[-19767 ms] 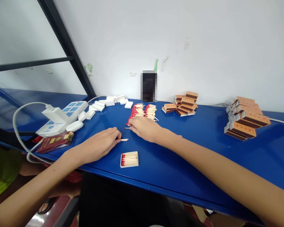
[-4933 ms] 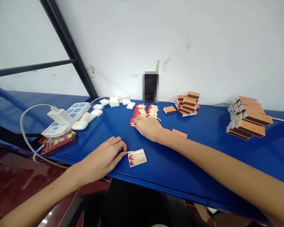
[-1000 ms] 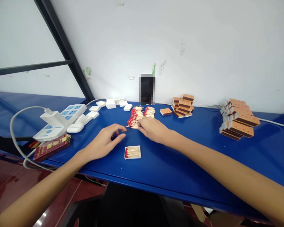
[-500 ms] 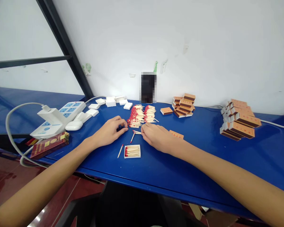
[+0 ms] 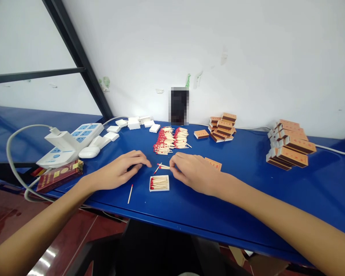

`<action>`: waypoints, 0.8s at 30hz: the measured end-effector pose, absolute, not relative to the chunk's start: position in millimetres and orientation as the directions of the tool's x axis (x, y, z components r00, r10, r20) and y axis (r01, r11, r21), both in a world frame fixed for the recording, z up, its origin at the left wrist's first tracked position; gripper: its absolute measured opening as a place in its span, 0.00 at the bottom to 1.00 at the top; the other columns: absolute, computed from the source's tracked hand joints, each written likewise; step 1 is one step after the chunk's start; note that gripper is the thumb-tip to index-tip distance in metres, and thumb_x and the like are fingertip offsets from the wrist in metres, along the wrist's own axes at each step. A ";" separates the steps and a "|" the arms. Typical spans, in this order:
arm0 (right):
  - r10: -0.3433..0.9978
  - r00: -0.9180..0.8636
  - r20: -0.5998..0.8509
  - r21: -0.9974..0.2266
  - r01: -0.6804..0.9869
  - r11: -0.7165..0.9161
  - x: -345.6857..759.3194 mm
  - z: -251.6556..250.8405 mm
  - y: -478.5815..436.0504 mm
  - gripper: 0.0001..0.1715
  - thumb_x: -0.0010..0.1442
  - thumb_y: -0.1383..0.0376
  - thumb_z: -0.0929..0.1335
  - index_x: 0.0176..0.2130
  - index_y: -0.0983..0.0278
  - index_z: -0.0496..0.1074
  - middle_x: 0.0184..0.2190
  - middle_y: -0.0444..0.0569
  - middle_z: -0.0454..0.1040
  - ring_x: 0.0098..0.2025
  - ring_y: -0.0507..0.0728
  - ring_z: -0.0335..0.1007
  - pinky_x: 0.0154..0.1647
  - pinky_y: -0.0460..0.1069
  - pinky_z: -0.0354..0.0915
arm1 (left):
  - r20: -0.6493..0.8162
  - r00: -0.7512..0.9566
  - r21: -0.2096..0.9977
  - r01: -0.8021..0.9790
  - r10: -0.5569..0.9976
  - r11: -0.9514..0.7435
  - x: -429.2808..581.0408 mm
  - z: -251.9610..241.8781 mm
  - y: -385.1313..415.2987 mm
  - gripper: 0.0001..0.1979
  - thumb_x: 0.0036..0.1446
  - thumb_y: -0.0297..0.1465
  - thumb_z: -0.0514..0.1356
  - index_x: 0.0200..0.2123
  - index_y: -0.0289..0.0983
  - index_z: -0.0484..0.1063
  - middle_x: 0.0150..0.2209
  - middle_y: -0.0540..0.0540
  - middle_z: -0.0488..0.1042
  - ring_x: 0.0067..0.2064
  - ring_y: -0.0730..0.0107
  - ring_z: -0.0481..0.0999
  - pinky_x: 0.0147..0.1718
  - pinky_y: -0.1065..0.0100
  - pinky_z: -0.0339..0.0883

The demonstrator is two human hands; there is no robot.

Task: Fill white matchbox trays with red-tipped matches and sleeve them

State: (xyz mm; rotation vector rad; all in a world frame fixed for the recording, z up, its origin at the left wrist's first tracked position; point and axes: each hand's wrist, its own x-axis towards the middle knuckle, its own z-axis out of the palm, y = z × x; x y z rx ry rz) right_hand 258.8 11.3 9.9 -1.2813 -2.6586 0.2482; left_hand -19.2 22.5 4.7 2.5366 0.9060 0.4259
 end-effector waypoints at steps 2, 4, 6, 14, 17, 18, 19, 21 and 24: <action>0.792 -0.604 0.091 -0.210 0.766 0.608 257.8 10.1 6.6 0.07 0.67 0.65 0.61 0.37 0.60 0.67 0.33 0.44 0.71 0.29 0.52 0.65 0.27 0.48 0.53 | 0.097 0.731 0.517 0.543 0.675 -0.662 -28.3 10.2 8.8 0.15 0.65 0.26 0.52 0.51 0.42 0.72 0.46 0.46 0.73 0.47 0.65 0.72 0.49 0.64 0.66; 0.780 -0.618 0.100 -0.239 0.746 0.621 256.7 8.5 4.7 0.07 0.66 0.65 0.61 0.36 0.60 0.66 0.32 0.44 0.71 0.29 0.52 0.65 0.28 0.48 0.53 | 0.041 0.738 0.548 0.548 0.674 -0.632 -36.6 14.1 -5.1 0.14 0.64 0.28 0.55 0.50 0.44 0.72 0.47 0.46 0.72 0.48 0.64 0.72 0.50 0.64 0.66; 0.742 -0.663 0.101 -0.315 0.686 0.656 254.9 7.1 3.4 0.07 0.66 0.65 0.62 0.35 0.60 0.66 0.31 0.43 0.71 0.30 0.52 0.65 0.30 0.47 0.56 | -0.014 0.747 0.560 0.556 0.664 -0.614 -42.8 15.6 -15.5 0.13 0.64 0.29 0.56 0.49 0.45 0.74 0.49 0.46 0.71 0.50 0.63 0.72 0.50 0.65 0.67; 0.703 -0.705 0.090 -0.362 0.635 0.683 249.3 9.9 -6.8 0.06 0.65 0.67 0.63 0.34 0.61 0.65 0.32 0.43 0.72 0.29 0.51 0.64 0.30 0.47 0.56 | -0.066 0.729 0.581 0.583 0.682 -0.567 -44.3 11.0 -20.3 0.11 0.69 0.36 0.53 0.39 0.40 0.73 0.44 0.46 0.70 0.46 0.65 0.71 0.48 0.67 0.66; 0.687 -0.723 0.071 -0.329 0.634 0.700 249.3 11.8 -8.4 0.06 0.64 0.68 0.64 0.33 0.61 0.65 0.32 0.43 0.72 0.29 0.51 0.65 0.29 0.47 0.56 | -0.002 0.696 0.563 0.594 0.718 -0.575 -40.5 8.5 -16.6 0.12 0.70 0.36 0.50 0.39 0.39 0.70 0.42 0.46 0.71 0.43 0.65 0.72 0.45 0.66 0.65; 0.685 -0.726 0.061 -0.314 0.638 0.703 248.9 12.9 -9.2 0.06 0.64 0.68 0.64 0.33 0.61 0.65 0.32 0.43 0.72 0.29 0.51 0.65 0.29 0.47 0.55 | 0.032 0.676 0.561 0.597 0.736 -0.573 -38.9 7.3 -14.3 0.12 0.70 0.35 0.50 0.39 0.39 0.70 0.40 0.47 0.72 0.42 0.66 0.72 0.44 0.67 0.65; 0.685 -0.727 0.051 -0.299 0.643 0.705 248.3 14.1 -10.2 0.06 0.64 0.68 0.64 0.33 0.61 0.65 0.32 0.43 0.72 0.29 0.51 0.65 0.29 0.48 0.55 | 0.065 0.655 0.561 0.600 0.753 -0.570 -37.1 6.1 -11.6 0.11 0.70 0.35 0.50 0.38 0.39 0.69 0.39 0.47 0.73 0.40 0.67 0.72 0.42 0.67 0.65; 0.682 -0.731 0.030 -0.277 0.649 0.708 247.3 16.8 -12.1 0.06 0.65 0.67 0.64 0.34 0.61 0.66 0.33 0.43 0.73 0.30 0.52 0.66 0.29 0.48 0.56 | 0.128 0.619 0.565 0.597 0.775 -0.569 -33.0 4.3 -5.5 0.09 0.70 0.33 0.52 0.39 0.39 0.69 0.39 0.48 0.74 0.38 0.69 0.73 0.40 0.68 0.65; 0.665 -0.746 0.023 -0.264 0.637 0.724 247.6 19.7 -10.4 0.07 0.67 0.64 0.63 0.35 0.60 0.68 0.34 0.43 0.74 0.32 0.53 0.68 0.31 0.48 0.57 | 0.204 0.592 0.564 0.580 0.780 -0.588 -25.5 4.4 2.6 0.07 0.68 0.31 0.54 0.43 0.39 0.71 0.41 0.49 0.76 0.39 0.69 0.74 0.39 0.69 0.67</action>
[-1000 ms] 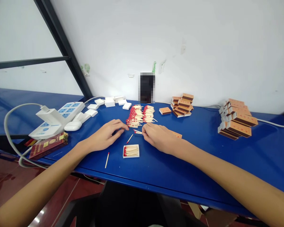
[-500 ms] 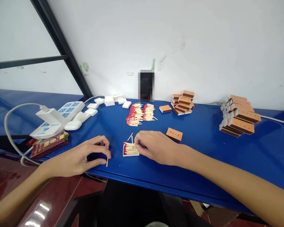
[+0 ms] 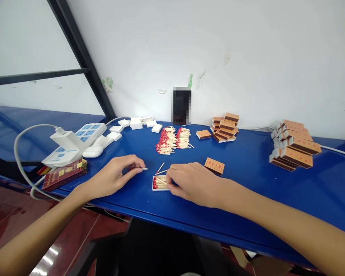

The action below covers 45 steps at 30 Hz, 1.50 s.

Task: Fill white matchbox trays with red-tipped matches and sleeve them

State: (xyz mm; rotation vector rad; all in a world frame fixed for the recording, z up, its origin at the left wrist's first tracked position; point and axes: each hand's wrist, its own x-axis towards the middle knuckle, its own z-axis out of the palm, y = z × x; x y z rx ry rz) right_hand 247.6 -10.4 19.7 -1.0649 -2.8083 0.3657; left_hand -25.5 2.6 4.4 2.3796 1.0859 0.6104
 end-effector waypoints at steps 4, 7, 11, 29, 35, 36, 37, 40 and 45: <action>0.687 -0.722 0.076 -0.227 0.659 0.717 249.1 18.0 6.9 0.09 0.68 0.61 0.63 0.41 0.61 0.70 0.37 0.46 0.75 0.36 0.55 0.70 0.34 0.49 0.60 | 0.288 0.573 0.567 0.544 0.767 -0.619 -15.8 6.2 9.5 0.09 0.68 0.31 0.54 0.45 0.39 0.73 0.44 0.48 0.77 0.41 0.68 0.76 0.39 0.69 0.69; 0.658 -0.750 0.070 -0.197 0.636 0.746 247.0 13.4 26.9 0.12 0.68 0.62 0.63 0.48 0.61 0.71 0.44 0.50 0.74 0.42 0.57 0.72 0.40 0.51 0.63 | 0.379 0.610 0.560 0.448 0.696 -0.697 -11.8 2.7 13.6 0.08 0.67 0.29 0.56 0.44 0.39 0.75 0.43 0.47 0.79 0.42 0.68 0.77 0.42 0.68 0.70; 0.563 -0.825 0.053 -0.260 0.532 0.805 242.1 10.7 46.5 0.16 0.68 0.62 0.64 0.53 0.61 0.71 0.51 0.53 0.72 0.49 0.60 0.71 0.45 0.52 0.65 | 0.589 0.617 0.455 0.281 0.522 -0.845 -11.8 -6.7 16.1 0.08 0.64 0.25 0.59 0.43 0.37 0.76 0.39 0.46 0.80 0.40 0.69 0.78 0.42 0.67 0.71; 0.657 -0.754 0.012 -0.228 0.637 0.736 243.4 -1.5 41.9 0.10 0.69 0.64 0.61 0.38 0.64 0.69 0.37 0.49 0.73 0.35 0.55 0.68 0.35 0.49 0.59 | 0.321 0.534 0.701 0.421 0.782 -0.575 14.2 -13.9 23.8 0.13 0.59 0.23 0.61 0.47 0.38 0.73 0.36 0.50 0.79 0.35 0.73 0.79 0.40 0.70 0.73; 0.651 -0.755 0.082 0.069 0.656 0.752 243.8 -7.2 35.3 0.13 0.71 0.66 0.59 0.39 0.67 0.70 0.38 0.52 0.73 0.33 0.56 0.67 0.37 0.51 0.58 | 0.309 0.566 0.653 0.458 0.764 -0.603 14.4 -6.7 28.7 0.05 0.61 0.23 0.57 0.35 0.37 0.71 0.33 0.51 0.76 0.34 0.73 0.75 0.35 0.71 0.68; 0.639 -0.764 0.090 0.128 0.645 0.753 245.1 -7.8 34.6 0.13 0.71 0.67 0.59 0.39 0.67 0.71 0.38 0.52 0.73 0.33 0.56 0.67 0.37 0.51 0.58 | 0.312 0.583 0.625 0.469 0.750 -0.624 13.6 -5.1 27.4 0.06 0.62 0.23 0.55 0.35 0.37 0.71 0.33 0.51 0.75 0.34 0.73 0.74 0.34 0.71 0.67; 0.624 -0.775 0.095 0.182 0.630 0.755 246.8 -8.2 33.9 0.13 0.71 0.68 0.60 0.40 0.67 0.71 0.38 0.53 0.73 0.33 0.57 0.67 0.37 0.52 0.57 | 0.311 0.598 0.600 0.479 0.738 -0.641 12.9 -3.9 26.0 0.08 0.63 0.23 0.54 0.35 0.37 0.71 0.34 0.51 0.75 0.34 0.73 0.73 0.34 0.71 0.66; 0.572 -0.814 0.096 0.316 0.570 0.758 253.3 -8.7 31.0 0.11 0.68 0.73 0.61 0.39 0.67 0.72 0.36 0.53 0.73 0.33 0.57 0.68 0.36 0.51 0.57 | 0.291 0.599 0.607 0.487 0.746 -0.628 13.0 -3.5 23.5 0.07 0.63 0.23 0.55 0.36 0.38 0.71 0.34 0.51 0.75 0.34 0.73 0.73 0.34 0.71 0.65; 0.504 -0.858 0.099 0.442 0.491 0.750 262.9 -11.6 28.9 0.11 0.66 0.75 0.61 0.35 0.67 0.71 0.32 0.51 0.72 0.32 0.58 0.69 0.34 0.51 0.57 | 0.228 0.542 0.744 0.438 0.809 -0.504 18.2 -0.2 15.5 0.03 0.60 0.28 0.62 0.38 0.38 0.72 0.34 0.52 0.77 0.35 0.73 0.76 0.36 0.71 0.69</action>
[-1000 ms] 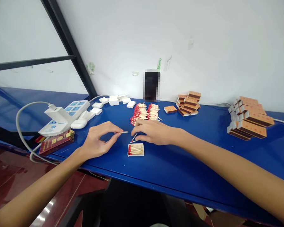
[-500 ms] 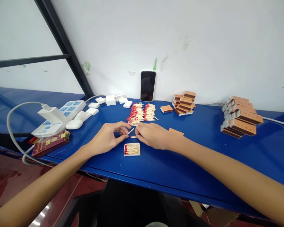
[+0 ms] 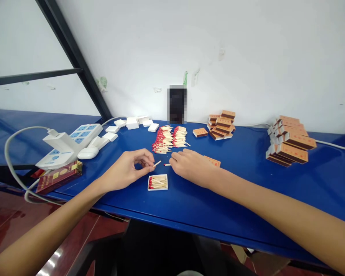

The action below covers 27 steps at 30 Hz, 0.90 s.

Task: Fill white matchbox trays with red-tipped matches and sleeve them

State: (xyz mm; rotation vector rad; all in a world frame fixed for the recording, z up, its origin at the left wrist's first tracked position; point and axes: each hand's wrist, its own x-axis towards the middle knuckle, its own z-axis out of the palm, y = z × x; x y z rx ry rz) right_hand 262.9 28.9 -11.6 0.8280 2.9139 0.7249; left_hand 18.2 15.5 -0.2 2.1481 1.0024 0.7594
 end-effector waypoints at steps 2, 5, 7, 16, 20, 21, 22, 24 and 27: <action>0.509 -0.854 0.108 0.452 0.498 0.740 265.0 -12.1 29.4 0.11 0.67 0.73 0.61 0.35 0.67 0.71 0.31 0.51 0.72 0.32 0.58 0.70 0.34 0.51 0.58 | 0.212 0.560 0.721 0.464 0.801 -0.515 20.8 4.5 7.5 0.03 0.60 0.29 0.63 0.39 0.39 0.75 0.35 0.51 0.79 0.34 0.73 0.76 0.35 0.72 0.69; 0.569 -0.822 0.036 0.400 0.533 0.745 265.2 -5.6 29.4 0.10 0.67 0.72 0.62 0.36 0.67 0.71 0.32 0.52 0.73 0.32 0.57 0.71 0.33 0.51 0.58 | 0.220 0.597 0.617 0.527 0.771 -0.584 23.9 9.2 -4.3 0.04 0.60 0.28 0.63 0.36 0.39 0.78 0.35 0.51 0.80 0.34 0.72 0.76 0.34 0.71 0.67; 0.627 -0.777 -0.062 0.335 0.575 0.746 263.5 3.5 28.3 0.08 0.66 0.71 0.63 0.36 0.67 0.71 0.33 0.52 0.74 0.31 0.57 0.72 0.30 0.50 0.56 | 0.221 0.625 0.555 0.551 0.749 -0.623 24.7 9.0 -8.9 0.04 0.59 0.26 0.63 0.34 0.38 0.79 0.34 0.51 0.80 0.35 0.71 0.76 0.35 0.70 0.66; 0.727 -0.657 -0.199 0.069 0.731 0.679 267.1 23.5 30.7 0.05 0.55 0.73 0.66 0.31 0.65 0.70 0.32 0.52 0.75 0.31 0.57 0.71 0.28 0.49 0.55 | 0.302 0.530 0.590 0.549 0.793 -0.592 24.3 5.7 4.1 0.05 0.61 0.32 0.62 0.36 0.39 0.79 0.32 0.50 0.78 0.31 0.72 0.73 0.30 0.70 0.64; 0.733 -0.672 -0.105 -0.277 0.728 0.627 264.1 24.0 32.6 0.07 0.51 0.74 0.67 0.26 0.63 0.67 0.24 0.44 0.72 0.26 0.52 0.67 0.28 0.47 0.59 | 0.311 0.485 0.629 0.539 0.817 -0.559 32.3 8.3 17.5 0.06 0.60 0.32 0.63 0.35 0.39 0.80 0.33 0.50 0.80 0.32 0.70 0.74 0.31 0.69 0.65; 0.747 -0.664 -0.043 -0.425 0.688 0.588 260.7 24.1 31.1 0.06 0.51 0.73 0.67 0.27 0.62 0.67 0.23 0.42 0.71 0.25 0.51 0.66 0.28 0.47 0.60 | 0.303 0.483 0.648 0.528 0.822 -0.549 34.2 9.4 19.3 0.06 0.60 0.33 0.63 0.36 0.39 0.80 0.33 0.50 0.80 0.32 0.70 0.74 0.32 0.69 0.65; 0.770 -0.637 0.021 -0.579 0.621 0.529 256.5 23.8 28.9 0.05 0.51 0.72 0.68 0.28 0.62 0.68 0.23 0.41 0.71 0.25 0.51 0.67 0.28 0.46 0.62 | 0.292 0.490 0.671 0.507 0.821 -0.541 35.6 10.4 20.2 0.06 0.59 0.33 0.64 0.37 0.39 0.80 0.33 0.50 0.80 0.32 0.70 0.75 0.32 0.69 0.66; 0.828 -0.551 0.102 -0.816 0.430 0.387 247.4 22.0 22.8 0.03 0.53 0.68 0.69 0.31 0.63 0.69 0.24 0.41 0.73 0.27 0.51 0.71 0.31 0.46 0.67 | 0.279 0.510 0.720 0.450 0.814 -0.529 36.5 11.8 18.7 0.06 0.59 0.33 0.64 0.37 0.39 0.80 0.33 0.51 0.80 0.33 0.70 0.76 0.33 0.70 0.67; 0.875 -0.471 0.106 -0.943 0.232 0.240 237.3 17.1 12.7 0.06 0.54 0.64 0.71 0.31 0.63 0.70 0.27 0.44 0.76 0.32 0.54 0.77 0.37 0.48 0.71 | 0.291 0.468 0.775 0.396 0.834 -0.493 33.1 11.1 10.0 0.07 0.61 0.32 0.62 0.35 0.38 0.80 0.34 0.50 0.81 0.35 0.69 0.78 0.35 0.70 0.68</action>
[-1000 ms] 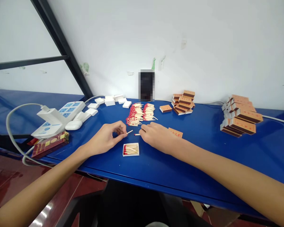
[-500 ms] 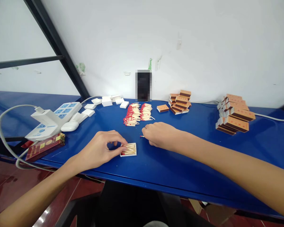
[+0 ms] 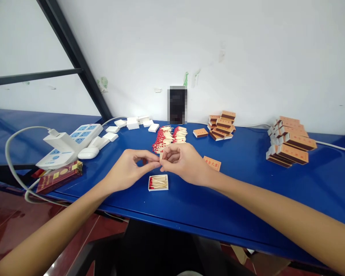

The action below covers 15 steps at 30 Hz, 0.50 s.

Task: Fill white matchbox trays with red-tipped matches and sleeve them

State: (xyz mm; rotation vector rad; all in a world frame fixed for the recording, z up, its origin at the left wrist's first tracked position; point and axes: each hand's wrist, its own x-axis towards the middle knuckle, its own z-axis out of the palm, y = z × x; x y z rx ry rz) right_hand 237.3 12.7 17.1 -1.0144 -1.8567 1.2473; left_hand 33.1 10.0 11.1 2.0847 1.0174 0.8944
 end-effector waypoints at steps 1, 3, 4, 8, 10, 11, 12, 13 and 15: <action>0.880 -0.465 0.096 -0.954 0.209 0.215 235.4 15.4 9.7 0.06 0.54 0.64 0.72 0.31 0.64 0.71 0.27 0.45 0.77 0.33 0.54 0.78 0.38 0.49 0.72 | 0.290 0.445 0.783 0.398 0.847 -0.477 31.6 10.3 6.1 0.07 0.62 0.32 0.61 0.35 0.38 0.80 0.34 0.50 0.81 0.35 0.70 0.78 0.35 0.70 0.69; 0.888 -0.453 0.084 -0.966 0.180 0.183 233.2 12.5 4.4 0.08 0.53 0.63 0.73 0.31 0.64 0.71 0.27 0.44 0.77 0.33 0.55 0.78 0.37 0.49 0.72 | 0.284 0.435 0.785 0.407 0.854 -0.468 29.6 8.5 -2.1 0.06 0.62 0.31 0.62 0.35 0.38 0.79 0.33 0.50 0.80 0.34 0.71 0.77 0.34 0.71 0.69; 0.891 -0.446 0.085 -0.971 0.166 0.175 232.5 11.4 2.2 0.08 0.54 0.63 0.73 0.31 0.64 0.71 0.27 0.44 0.77 0.33 0.54 0.78 0.37 0.49 0.72 | 0.290 0.443 0.777 0.409 0.849 -0.479 29.5 7.6 -6.1 0.05 0.61 0.31 0.62 0.35 0.37 0.78 0.32 0.51 0.80 0.33 0.72 0.76 0.33 0.71 0.69; 0.903 -0.412 0.118 -0.981 0.091 0.170 230.2 10.3 -4.9 0.09 0.55 0.61 0.73 0.32 0.63 0.72 0.29 0.44 0.77 0.33 0.54 0.76 0.37 0.49 0.73 | 0.411 0.406 0.699 0.434 0.816 -0.568 33.3 4.8 -17.9 0.02 0.59 0.28 0.64 0.33 0.38 0.75 0.29 0.52 0.78 0.30 0.73 0.74 0.30 0.72 0.67; 0.895 -0.429 0.122 -0.979 0.094 0.178 230.0 11.6 -8.1 0.08 0.56 0.61 0.72 0.32 0.63 0.73 0.29 0.45 0.77 0.34 0.55 0.76 0.37 0.50 0.73 | 0.439 0.386 0.684 0.443 0.811 -0.580 34.4 2.6 -20.8 0.01 0.60 0.28 0.63 0.34 0.38 0.76 0.30 0.52 0.79 0.31 0.73 0.76 0.30 0.72 0.67; 0.888 -0.443 0.125 -0.974 0.118 0.196 230.5 12.6 -9.4 0.07 0.56 0.61 0.72 0.32 0.63 0.73 0.30 0.45 0.77 0.34 0.55 0.76 0.37 0.50 0.73 | 0.432 0.383 0.695 0.436 0.817 -0.572 34.1 1.2 -21.6 0.02 0.60 0.28 0.63 0.36 0.39 0.76 0.32 0.52 0.79 0.32 0.72 0.77 0.30 0.72 0.68; 0.881 -0.455 0.131 -0.963 0.154 0.223 231.5 13.6 -10.0 0.06 0.56 0.62 0.72 0.33 0.63 0.74 0.30 0.45 0.78 0.34 0.55 0.76 0.37 0.50 0.73 | 0.414 0.385 0.712 0.428 0.825 -0.557 33.2 -0.4 -22.3 0.03 0.61 0.28 0.62 0.38 0.39 0.77 0.33 0.51 0.80 0.33 0.71 0.78 0.31 0.72 0.69; 0.876 -0.462 0.143 -0.948 0.191 0.256 232.9 14.4 -9.8 0.06 0.56 0.62 0.72 0.33 0.63 0.74 0.30 0.46 0.78 0.34 0.55 0.76 0.38 0.50 0.73 | 0.395 0.386 0.728 0.423 0.834 -0.540 31.7 -2.2 -23.0 0.04 0.61 0.28 0.62 0.40 0.40 0.77 0.35 0.51 0.81 0.34 0.70 0.79 0.31 0.72 0.70; 0.874 -0.455 0.171 -0.915 0.256 0.313 237.1 15.3 -4.9 0.04 0.57 0.64 0.71 0.33 0.63 0.74 0.32 0.46 0.79 0.34 0.55 0.76 0.39 0.50 0.73 | 0.372 0.383 0.736 0.434 0.845 -0.520 27.8 -5.4 -24.7 0.06 0.62 0.29 0.61 0.41 0.41 0.78 0.37 0.50 0.82 0.36 0.68 0.80 0.32 0.71 0.71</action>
